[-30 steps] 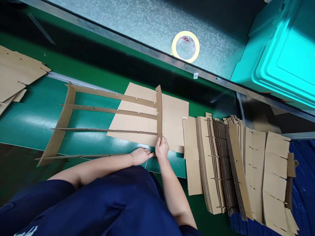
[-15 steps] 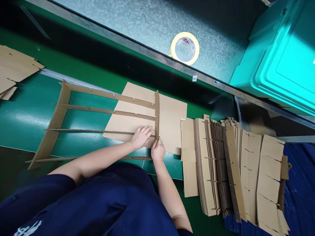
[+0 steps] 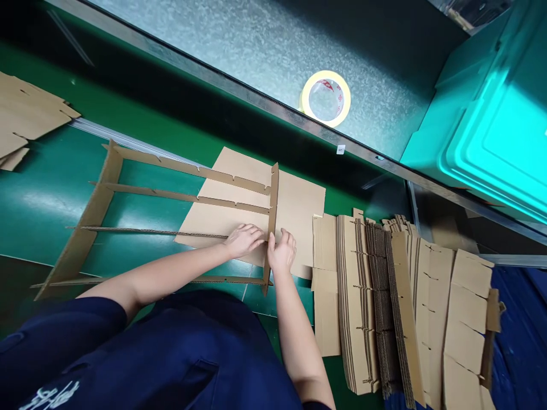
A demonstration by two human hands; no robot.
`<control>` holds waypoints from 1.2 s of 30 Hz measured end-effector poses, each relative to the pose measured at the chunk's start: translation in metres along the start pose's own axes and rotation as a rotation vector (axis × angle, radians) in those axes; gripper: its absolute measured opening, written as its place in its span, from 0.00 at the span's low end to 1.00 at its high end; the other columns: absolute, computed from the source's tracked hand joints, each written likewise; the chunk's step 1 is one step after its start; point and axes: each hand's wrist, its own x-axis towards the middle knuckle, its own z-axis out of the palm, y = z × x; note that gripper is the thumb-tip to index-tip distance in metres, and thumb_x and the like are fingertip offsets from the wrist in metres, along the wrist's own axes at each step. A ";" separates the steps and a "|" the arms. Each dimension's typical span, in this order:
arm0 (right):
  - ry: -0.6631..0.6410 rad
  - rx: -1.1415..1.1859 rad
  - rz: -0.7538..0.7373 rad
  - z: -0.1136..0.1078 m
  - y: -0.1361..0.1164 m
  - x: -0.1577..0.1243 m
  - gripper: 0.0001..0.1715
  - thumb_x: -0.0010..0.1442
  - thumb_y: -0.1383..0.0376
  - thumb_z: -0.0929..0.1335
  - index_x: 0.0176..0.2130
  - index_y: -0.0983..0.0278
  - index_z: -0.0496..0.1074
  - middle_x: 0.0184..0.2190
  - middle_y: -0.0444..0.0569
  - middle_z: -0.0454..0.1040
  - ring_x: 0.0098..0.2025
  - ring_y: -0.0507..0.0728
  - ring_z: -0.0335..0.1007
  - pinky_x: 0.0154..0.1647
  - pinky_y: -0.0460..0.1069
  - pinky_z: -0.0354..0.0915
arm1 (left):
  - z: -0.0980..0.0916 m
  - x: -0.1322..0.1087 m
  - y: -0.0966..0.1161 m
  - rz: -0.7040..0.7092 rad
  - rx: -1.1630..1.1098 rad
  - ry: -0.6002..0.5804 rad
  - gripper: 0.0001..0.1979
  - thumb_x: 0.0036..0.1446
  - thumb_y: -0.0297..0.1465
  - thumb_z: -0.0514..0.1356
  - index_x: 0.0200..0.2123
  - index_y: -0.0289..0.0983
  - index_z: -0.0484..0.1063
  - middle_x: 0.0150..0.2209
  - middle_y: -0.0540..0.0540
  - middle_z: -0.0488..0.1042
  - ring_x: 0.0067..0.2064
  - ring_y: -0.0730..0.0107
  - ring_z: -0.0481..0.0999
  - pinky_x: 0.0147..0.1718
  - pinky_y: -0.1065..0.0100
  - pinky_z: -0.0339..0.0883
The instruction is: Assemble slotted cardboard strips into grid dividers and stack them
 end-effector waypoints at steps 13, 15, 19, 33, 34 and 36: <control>-0.123 -0.062 0.042 0.036 -0.017 0.046 0.24 0.65 0.60 0.53 0.50 0.69 0.66 0.34 0.57 0.75 0.31 0.59 0.71 0.33 0.50 0.62 | -0.019 0.084 -0.051 -0.212 0.109 -0.097 0.14 0.58 0.20 0.50 0.43 0.35 0.70 0.41 0.42 0.76 0.43 0.65 0.75 0.40 0.64 0.66; -0.144 -0.085 0.041 0.036 -0.019 0.047 0.23 0.65 0.61 0.53 0.50 0.69 0.66 0.35 0.57 0.75 0.32 0.59 0.72 0.32 0.50 0.62 | -0.019 0.084 -0.052 -0.210 0.106 -0.088 0.14 0.59 0.20 0.50 0.43 0.36 0.70 0.41 0.42 0.76 0.43 0.65 0.75 0.40 0.64 0.66; -0.173 -0.099 0.049 0.037 -0.022 0.049 0.22 0.65 0.61 0.53 0.49 0.68 0.66 0.34 0.56 0.75 0.32 0.59 0.72 0.31 0.50 0.61 | -0.020 0.080 -0.055 -0.164 0.100 -0.086 0.13 0.60 0.22 0.50 0.43 0.36 0.71 0.41 0.42 0.76 0.43 0.64 0.74 0.43 0.62 0.64; -0.187 -0.116 0.007 0.030 -0.016 0.044 0.24 0.66 0.60 0.52 0.49 0.68 0.66 0.33 0.56 0.75 0.34 0.60 0.73 0.33 0.51 0.64 | -0.051 0.143 -0.105 -0.288 0.115 -0.069 0.17 0.54 0.17 0.52 0.44 0.35 0.71 0.42 0.40 0.76 0.45 0.63 0.75 0.47 0.61 0.63; -0.191 -0.113 0.000 0.030 -0.014 0.043 0.24 0.66 0.59 0.52 0.49 0.68 0.66 0.34 0.56 0.75 0.34 0.61 0.73 0.34 0.51 0.64 | -0.051 0.145 -0.107 -0.298 0.114 -0.063 0.17 0.53 0.16 0.52 0.43 0.34 0.71 0.42 0.39 0.76 0.44 0.63 0.75 0.44 0.63 0.64; -0.198 -0.103 -0.013 0.031 -0.012 0.042 0.25 0.66 0.58 0.51 0.49 0.68 0.66 0.35 0.57 0.76 0.35 0.61 0.73 0.34 0.52 0.65 | -0.050 0.148 -0.109 -0.310 0.117 -0.048 0.18 0.53 0.15 0.51 0.44 0.34 0.70 0.44 0.39 0.75 0.45 0.63 0.75 0.42 0.64 0.65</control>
